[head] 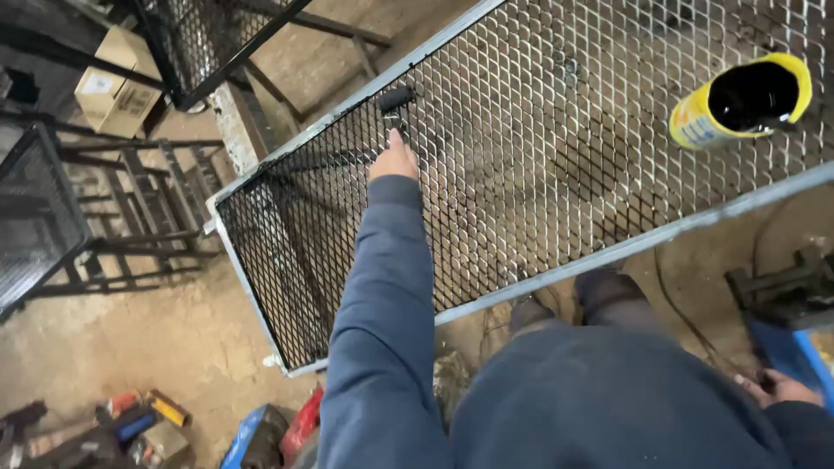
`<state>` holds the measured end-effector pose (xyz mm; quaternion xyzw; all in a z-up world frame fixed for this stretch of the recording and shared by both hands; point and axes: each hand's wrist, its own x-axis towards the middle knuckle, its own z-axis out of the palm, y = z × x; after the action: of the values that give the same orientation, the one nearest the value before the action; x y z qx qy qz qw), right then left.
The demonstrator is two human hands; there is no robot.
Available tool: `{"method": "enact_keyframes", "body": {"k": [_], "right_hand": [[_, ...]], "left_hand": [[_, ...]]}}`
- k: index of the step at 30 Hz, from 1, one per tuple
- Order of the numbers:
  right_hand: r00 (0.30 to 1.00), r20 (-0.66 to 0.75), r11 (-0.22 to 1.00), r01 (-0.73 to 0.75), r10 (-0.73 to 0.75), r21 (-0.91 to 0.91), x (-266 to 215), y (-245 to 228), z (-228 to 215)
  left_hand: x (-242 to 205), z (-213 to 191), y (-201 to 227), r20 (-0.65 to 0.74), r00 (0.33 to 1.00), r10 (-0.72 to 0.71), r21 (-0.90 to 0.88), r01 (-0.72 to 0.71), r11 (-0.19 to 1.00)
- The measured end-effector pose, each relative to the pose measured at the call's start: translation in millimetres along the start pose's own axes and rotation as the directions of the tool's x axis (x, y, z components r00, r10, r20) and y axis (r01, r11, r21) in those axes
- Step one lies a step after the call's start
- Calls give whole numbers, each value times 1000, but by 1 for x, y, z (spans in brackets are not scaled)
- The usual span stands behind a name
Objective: Painting a metal mesh grate using a small paint roller.
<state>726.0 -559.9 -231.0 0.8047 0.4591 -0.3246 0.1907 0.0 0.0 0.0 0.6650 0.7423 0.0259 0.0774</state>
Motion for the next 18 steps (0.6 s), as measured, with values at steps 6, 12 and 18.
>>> {"method": "enact_keyframes", "body": {"k": [6,12,18], "right_hand": [[995,18,983,89,-93,161,55,10,-41],[996,83,997,46,-40,-65,102,14,-94],[992,-26,988,120,-123,-99,93,37,-107]], "left_hand": [[-118,-66,76,229,954,-192,42,187,981],[-70,-33,51,33,972,-235,31,234,972],[0,-11,11,-108,979,-171,59,178,982]]}}
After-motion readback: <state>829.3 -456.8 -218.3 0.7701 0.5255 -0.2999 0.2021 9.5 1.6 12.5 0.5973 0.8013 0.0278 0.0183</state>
